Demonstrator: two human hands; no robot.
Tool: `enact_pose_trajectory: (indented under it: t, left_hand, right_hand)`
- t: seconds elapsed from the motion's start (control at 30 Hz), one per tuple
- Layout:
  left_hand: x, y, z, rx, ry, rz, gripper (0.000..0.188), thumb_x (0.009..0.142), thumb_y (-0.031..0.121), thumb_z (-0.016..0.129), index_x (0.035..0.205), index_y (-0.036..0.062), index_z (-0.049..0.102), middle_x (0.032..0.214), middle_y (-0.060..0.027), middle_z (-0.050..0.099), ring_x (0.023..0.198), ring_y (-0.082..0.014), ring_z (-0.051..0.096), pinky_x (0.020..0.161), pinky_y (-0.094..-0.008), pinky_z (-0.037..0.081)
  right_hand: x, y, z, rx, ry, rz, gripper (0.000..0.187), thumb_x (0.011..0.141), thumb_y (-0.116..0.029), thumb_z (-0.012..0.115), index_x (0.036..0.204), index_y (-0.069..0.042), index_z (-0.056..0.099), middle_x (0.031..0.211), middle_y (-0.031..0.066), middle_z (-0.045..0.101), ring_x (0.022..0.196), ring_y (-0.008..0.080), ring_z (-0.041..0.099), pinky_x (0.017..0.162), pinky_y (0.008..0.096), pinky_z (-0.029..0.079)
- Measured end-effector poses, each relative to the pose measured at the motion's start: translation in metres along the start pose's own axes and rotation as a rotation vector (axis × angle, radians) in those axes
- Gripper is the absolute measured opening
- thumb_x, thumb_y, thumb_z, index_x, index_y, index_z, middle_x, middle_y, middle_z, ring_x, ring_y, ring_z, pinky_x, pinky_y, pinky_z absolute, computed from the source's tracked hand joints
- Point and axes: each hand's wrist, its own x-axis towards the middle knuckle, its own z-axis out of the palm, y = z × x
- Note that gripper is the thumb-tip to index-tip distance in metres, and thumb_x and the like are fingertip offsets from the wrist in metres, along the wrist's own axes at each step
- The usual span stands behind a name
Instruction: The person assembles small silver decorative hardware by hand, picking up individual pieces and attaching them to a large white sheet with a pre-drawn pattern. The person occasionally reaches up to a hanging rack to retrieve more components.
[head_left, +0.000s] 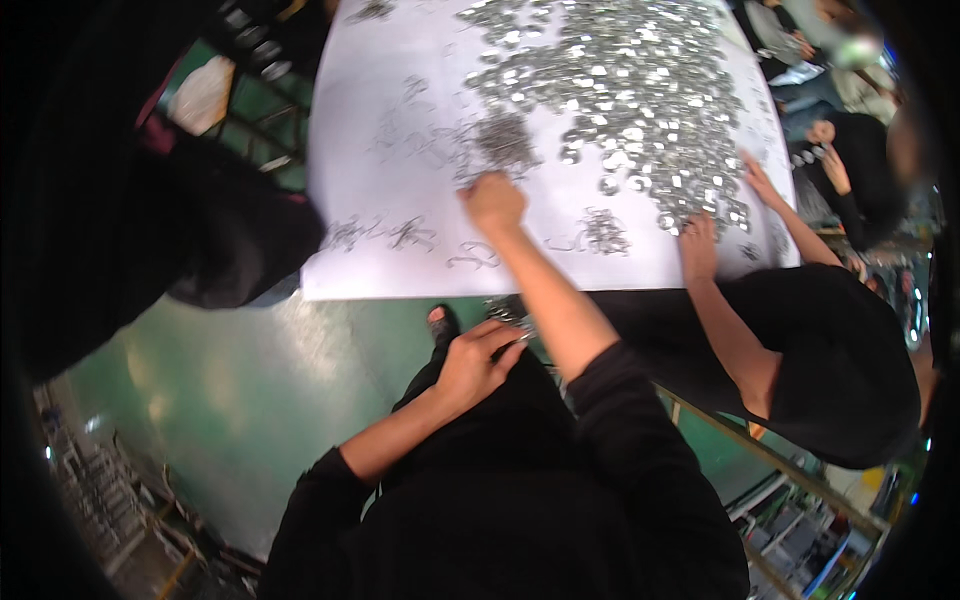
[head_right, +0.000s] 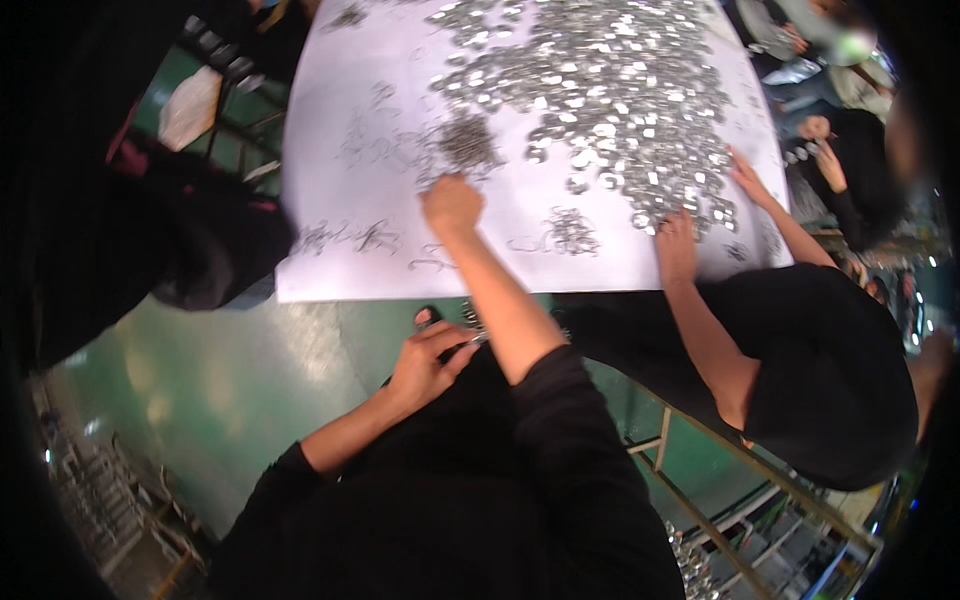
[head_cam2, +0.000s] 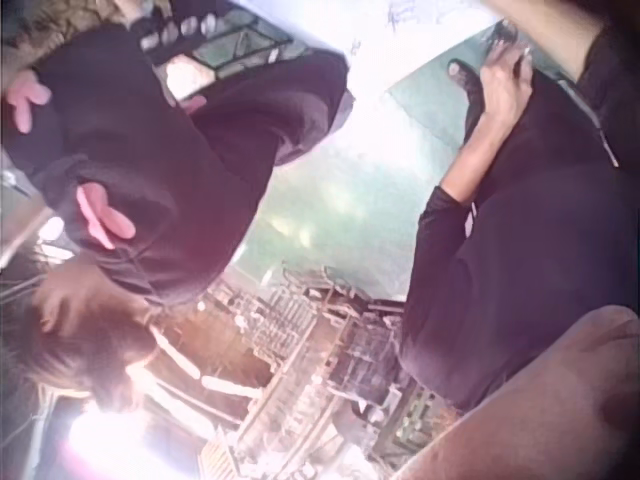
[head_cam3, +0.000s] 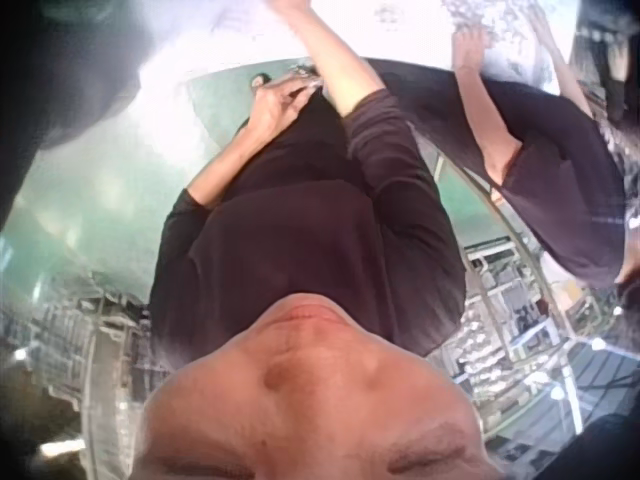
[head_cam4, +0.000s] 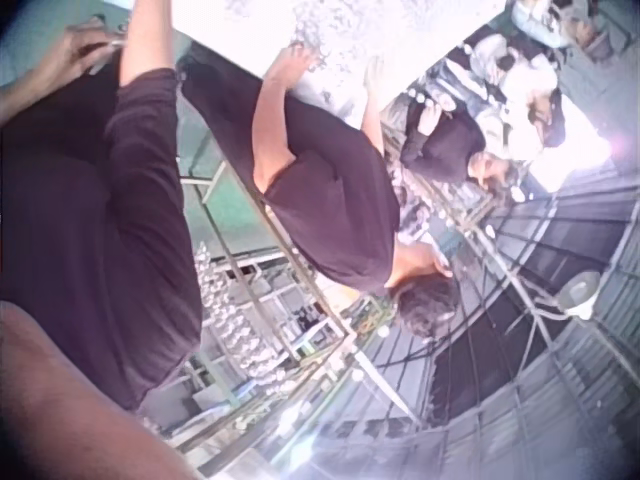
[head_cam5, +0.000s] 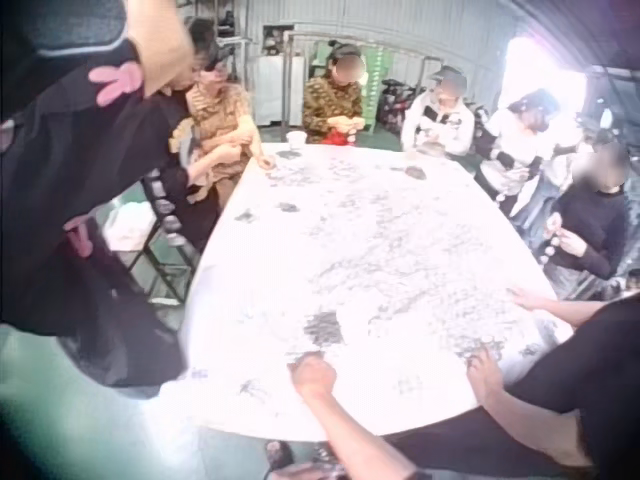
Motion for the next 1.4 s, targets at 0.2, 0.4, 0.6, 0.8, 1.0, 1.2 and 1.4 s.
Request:
enact_pose_trajectory:
  t: [0.2,0.4,0.6,0.8,1.0,1.2,1.4]
  left_hand:
    - [-0.007,-0.005,0.001,-0.037,0.045,-0.222,0.012,0.076,0.002,0.068,0.088,0.0000,0.067,0.084,-0.0115,0.067,0.077,-0.0262,0.064,0.088,-0.0355,0.043]
    - [-0.001,-0.002,0.000,-0.081,-0.063,-0.154,0.013,0.075,-0.002,0.067,0.088,-0.0023,0.066,0.086,-0.0139,0.066,0.076,-0.0259,0.065,0.069,-0.0312,0.051]
    - [0.000,-0.005,0.000,-0.134,-0.104,-0.137,0.015,0.076,-0.003,0.067,0.091,-0.0018,0.066,0.087,-0.0134,0.066,0.071,-0.0226,0.066,0.063,-0.0285,0.051]
    - [0.010,0.002,-0.007,-0.048,-0.155,-0.046,0.013,0.078,-0.001,0.066,0.091,-0.0008,0.065,0.083,-0.0135,0.065,0.067,-0.0197,0.065,0.058,-0.0270,0.049]
    - [0.015,0.013,-0.004,-0.117,-0.200,0.012,0.013,0.080,0.001,0.066,0.092,-0.0013,0.065,0.085,-0.0134,0.066,0.070,-0.0199,0.066,0.063,-0.0282,0.053]
    - [0.019,0.014,-0.001,-0.190,-0.233,-0.066,0.016,0.083,0.003,0.065,0.098,-0.0035,0.065,0.087,-0.0094,0.067,0.074,-0.0130,0.066,0.054,-0.0236,0.053]
    - [0.025,0.018,0.008,-0.182,-0.218,-0.086,0.016,0.081,0.003,0.067,0.096,-0.0016,0.065,0.085,-0.0105,0.068,0.074,-0.0163,0.067,0.060,-0.0255,0.053]
  right_hand:
    - [-0.002,-0.018,0.043,0.024,0.062,-0.117,0.021,0.083,-0.008,0.048,0.098,0.002,0.058,0.078,0.0149,0.064,0.079,0.0333,0.065,0.067,0.0424,0.051]
    - [-0.011,0.054,0.018,0.737,0.019,-0.179,0.011,0.081,-0.009,0.062,0.085,-0.001,0.057,0.073,0.0113,0.060,0.062,0.0210,0.062,0.056,0.0350,0.050]
    - [-0.087,0.105,-0.035,1.276,-0.074,-0.013,0.007,0.086,-0.007,0.060,0.086,0.000,0.057,0.068,0.0049,0.059,0.053,0.0110,0.057,0.044,0.0249,0.046]
    - [-0.197,0.092,-0.085,1.276,-0.016,0.154,0.010,0.087,-0.012,0.062,0.088,-0.003,0.059,0.074,0.0000,0.057,0.063,0.0065,0.053,0.050,0.0217,0.040]
    - [-0.247,0.092,-0.067,1.429,0.226,0.087,0.004,0.085,-0.007,0.063,0.085,-0.003,0.063,0.093,-0.0027,0.054,0.081,0.0057,0.051,0.070,0.0199,0.040]
    - [-0.242,0.087,-0.059,1.441,0.328,0.137,0.002,0.082,-0.005,0.065,0.083,-0.004,0.064,0.096,0.0016,0.051,0.084,0.0106,0.047,0.077,0.0249,0.038]
    - [-0.234,0.089,-0.050,1.354,0.465,0.200,0.004,0.083,-0.008,0.066,0.082,-0.004,0.064,0.097,0.0020,0.050,0.084,0.0105,0.047,0.072,0.0246,0.038]
